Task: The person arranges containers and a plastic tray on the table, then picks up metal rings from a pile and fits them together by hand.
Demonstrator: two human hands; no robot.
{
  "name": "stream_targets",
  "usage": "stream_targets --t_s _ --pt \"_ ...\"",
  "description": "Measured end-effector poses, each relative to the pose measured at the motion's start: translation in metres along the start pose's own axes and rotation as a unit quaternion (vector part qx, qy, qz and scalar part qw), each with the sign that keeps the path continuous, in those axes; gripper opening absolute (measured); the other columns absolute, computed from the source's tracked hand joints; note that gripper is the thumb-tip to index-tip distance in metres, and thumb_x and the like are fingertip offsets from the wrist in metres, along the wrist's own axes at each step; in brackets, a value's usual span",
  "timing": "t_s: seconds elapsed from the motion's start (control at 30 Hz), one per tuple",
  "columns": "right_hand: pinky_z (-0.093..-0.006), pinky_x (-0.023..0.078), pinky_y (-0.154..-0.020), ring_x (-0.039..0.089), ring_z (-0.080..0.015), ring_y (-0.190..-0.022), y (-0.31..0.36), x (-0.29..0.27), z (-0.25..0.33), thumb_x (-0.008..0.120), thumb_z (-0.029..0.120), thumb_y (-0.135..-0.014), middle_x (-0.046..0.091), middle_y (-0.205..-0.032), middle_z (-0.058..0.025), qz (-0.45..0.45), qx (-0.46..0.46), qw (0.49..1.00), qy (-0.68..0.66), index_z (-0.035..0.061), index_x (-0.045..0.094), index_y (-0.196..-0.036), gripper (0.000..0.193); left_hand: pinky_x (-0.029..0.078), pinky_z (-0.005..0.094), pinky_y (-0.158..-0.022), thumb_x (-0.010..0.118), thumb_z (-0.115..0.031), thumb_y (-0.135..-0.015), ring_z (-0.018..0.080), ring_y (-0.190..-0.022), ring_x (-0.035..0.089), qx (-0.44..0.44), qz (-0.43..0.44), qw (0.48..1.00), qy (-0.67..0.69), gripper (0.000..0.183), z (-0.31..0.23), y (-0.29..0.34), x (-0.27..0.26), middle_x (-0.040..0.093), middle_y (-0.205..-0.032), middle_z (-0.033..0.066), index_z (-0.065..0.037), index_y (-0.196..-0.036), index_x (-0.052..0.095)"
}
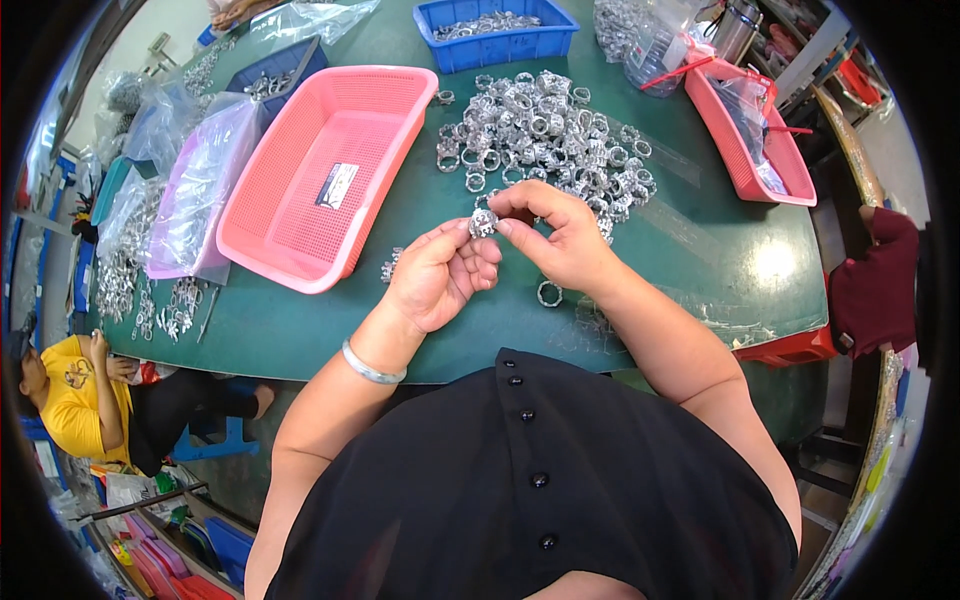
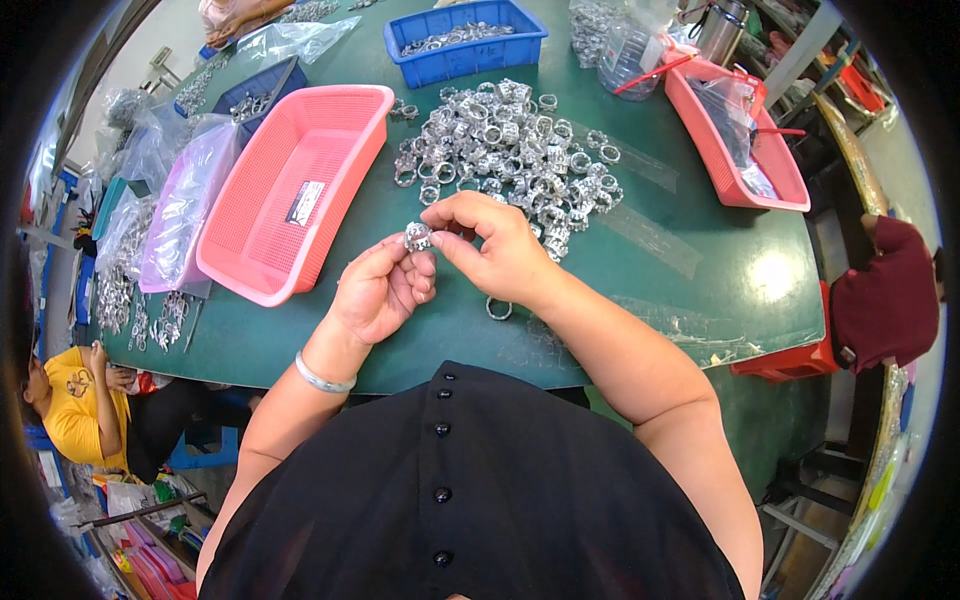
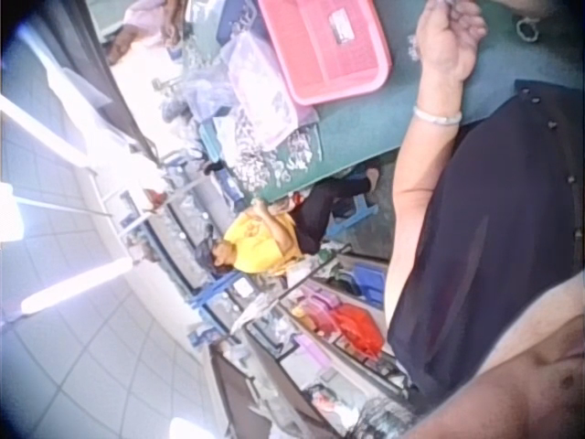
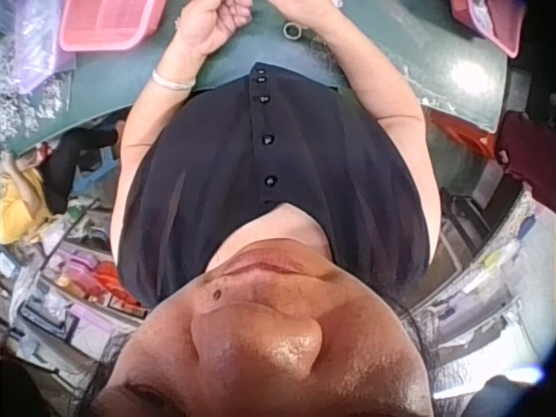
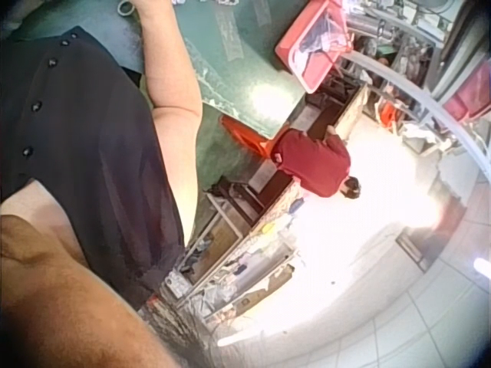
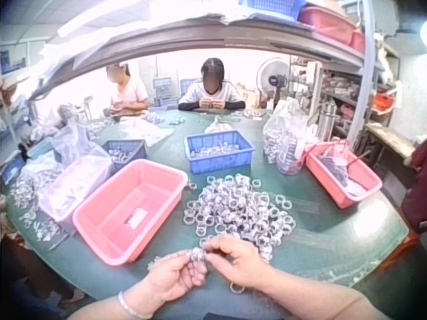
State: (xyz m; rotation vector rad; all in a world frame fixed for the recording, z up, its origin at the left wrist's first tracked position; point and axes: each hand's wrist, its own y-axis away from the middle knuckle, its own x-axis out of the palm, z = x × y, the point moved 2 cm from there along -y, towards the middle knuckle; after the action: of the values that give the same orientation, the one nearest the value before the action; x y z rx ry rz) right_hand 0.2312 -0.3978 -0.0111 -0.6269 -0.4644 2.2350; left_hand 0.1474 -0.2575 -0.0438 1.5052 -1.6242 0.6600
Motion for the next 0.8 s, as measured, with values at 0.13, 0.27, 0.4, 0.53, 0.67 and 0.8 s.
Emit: stream_targets --t_s 0.13,0.27,0.4,0.53,0.67,0.8 --pt "-0.0244 0.045 -0.061 0.057 -0.0132 -0.070 0.000 0.000 0.001 0.059 0.000 -0.076 0.059 -0.081 -0.0070 0.002 0.000 1.000 0.017 -0.0002 0.060 -0.091 0.015 0.048 0.0283 -0.059 0.035 -0.024 -0.095 0.0177 -0.062 0.058 -0.025 -0.013 0.999 -0.018 0.028 0.000 0.002 0.001 0.061 -0.075 0.0097 -0.002 -0.099 0.052" --pt "-0.0252 0.046 -0.062 0.057 -0.0144 -0.070 -0.001 0.000 0.001 0.059 0.002 -0.077 0.060 -0.081 -0.0070 0.012 0.007 1.000 0.015 -0.0001 0.061 -0.091 0.014 0.045 0.0261 -0.056 0.035 -0.033 -0.094 0.0155 -0.057 0.055 -0.033 -0.063 0.996 -0.059 0.037 -0.001 0.003 0.007 0.060 -0.071 0.0068 -0.001 -0.097 0.055" --pt "-0.0289 0.045 -0.062 0.058 -0.0191 -0.070 -0.006 -0.009 -0.006 0.058 0.004 -0.077 0.060 -0.079 -0.0082 -0.048 -0.018 0.996 0.070 0.0012 0.061 -0.090 0.013 0.048 0.0269 -0.060 0.038 -0.032 -0.093 0.0166 -0.063 0.059 -0.025 -0.027 0.998 -0.049 0.038 -0.004 0.004 -0.001 0.062 -0.075 0.0085 0.001 -0.100 0.055" --pt "-0.0364 0.039 -0.077 0.052 -0.0236 -0.086 -0.007 -0.019 -0.009 0.064 0.010 -0.071 0.058 -0.089 -0.0070 -0.009 -0.037 0.953 0.300 0.0058 0.063 -0.089 0.018 0.050 0.0324 -0.075 0.041 -0.024 -0.088 0.0226 -0.085 0.061 0.019 -0.017 1.000 -0.004 0.036 -0.011 0.004 -0.002 0.061 -0.094 0.0157 0.004 -0.108 0.052" --pt "-0.0406 0.030 -0.087 0.044 -0.0240 -0.102 -0.008 -0.011 -0.015 0.068 0.017 -0.066 0.054 -0.102 -0.0057 0.046 -0.049 0.889 0.452 0.0099 0.064 -0.089 0.024 0.049 0.0332 -0.077 0.043 -0.026 -0.087 0.0226 -0.091 0.058 0.034 -0.040 0.999 0.005 0.038 -0.012 0.004 -0.008 0.058 -0.101 0.0163 0.005 -0.108 0.051" --pt "-0.0414 0.030 -0.087 0.044 -0.0254 -0.105 -0.012 0.000 -0.018 0.068 0.018 -0.065 0.053 -0.106 -0.0060 0.064 -0.035 0.859 0.506 0.0138 0.065 -0.089 0.024 0.049 0.0307 -0.073 0.046 -0.025 -0.087 0.0196 -0.082 0.058 0.028 -0.054 0.998 -0.023 0.035 -0.011 0.006 -0.012 0.059 -0.093 0.0114 0.003 -0.107 0.053"
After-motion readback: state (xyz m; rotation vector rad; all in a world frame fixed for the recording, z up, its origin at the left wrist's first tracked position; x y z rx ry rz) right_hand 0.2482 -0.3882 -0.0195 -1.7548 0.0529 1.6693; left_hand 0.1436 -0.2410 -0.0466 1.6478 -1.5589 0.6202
